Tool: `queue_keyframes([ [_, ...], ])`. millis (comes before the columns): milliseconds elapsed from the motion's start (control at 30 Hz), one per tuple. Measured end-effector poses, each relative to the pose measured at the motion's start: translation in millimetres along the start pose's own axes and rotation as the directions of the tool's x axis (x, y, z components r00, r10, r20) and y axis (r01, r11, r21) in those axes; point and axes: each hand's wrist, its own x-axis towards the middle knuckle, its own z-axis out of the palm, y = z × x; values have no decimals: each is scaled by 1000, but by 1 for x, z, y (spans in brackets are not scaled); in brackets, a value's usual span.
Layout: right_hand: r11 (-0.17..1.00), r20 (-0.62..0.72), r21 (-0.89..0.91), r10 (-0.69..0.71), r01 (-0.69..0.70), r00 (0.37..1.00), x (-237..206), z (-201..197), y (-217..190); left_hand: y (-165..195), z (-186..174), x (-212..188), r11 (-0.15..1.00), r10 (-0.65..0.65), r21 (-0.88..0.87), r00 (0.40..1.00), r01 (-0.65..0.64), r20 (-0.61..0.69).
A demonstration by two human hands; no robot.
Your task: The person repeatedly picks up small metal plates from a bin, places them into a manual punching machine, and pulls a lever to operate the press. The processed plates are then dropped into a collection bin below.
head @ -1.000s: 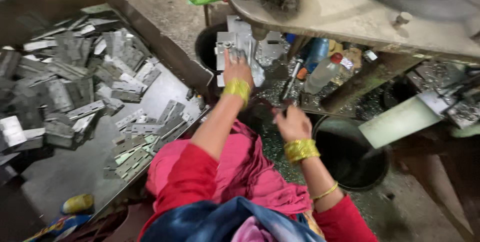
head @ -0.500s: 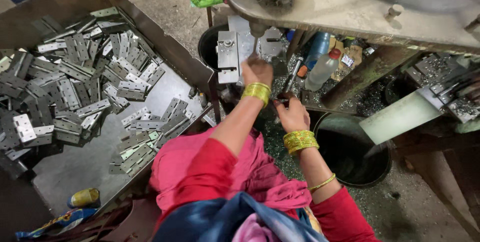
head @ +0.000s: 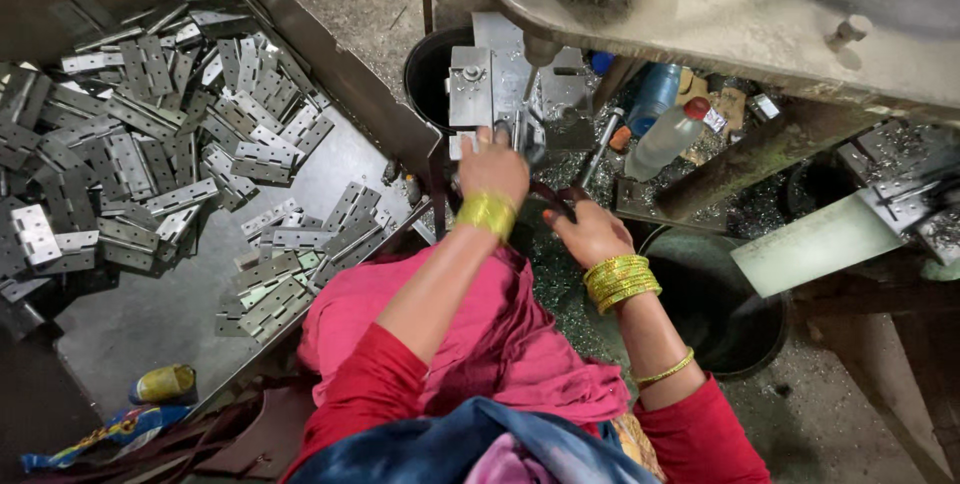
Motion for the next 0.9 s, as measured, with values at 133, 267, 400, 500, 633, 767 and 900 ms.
queue_keyframes([
  [133,995,65,-76,62,-57,996,-3,-2,-3,1,21,-1,970,151,194,988,-144,-18],
  [267,998,35,-56,-6,8,999,-3,0,1,2,34,-7,1000,18,23,996,-16,-86],
  [400,998,76,-47,52,-48,996,3,5,11,-13,25,-18,987,114,142,947,-74,-300],
  [500,995,67,-103,18,-11,998,10,10,20,-20,18,-24,989,-44,-148,954,-1,-296],
  [633,997,30,-71,-37,39,999,10,16,25,-6,22,-29,976,158,189,948,-107,-277],
  [767,998,5,-41,-47,47,999,-1,15,18,12,30,-29,992,99,85,993,-94,-57],
  [900,996,40,-87,0,4,999,3,7,16,9,27,-16,992,75,117,948,-41,-310],
])
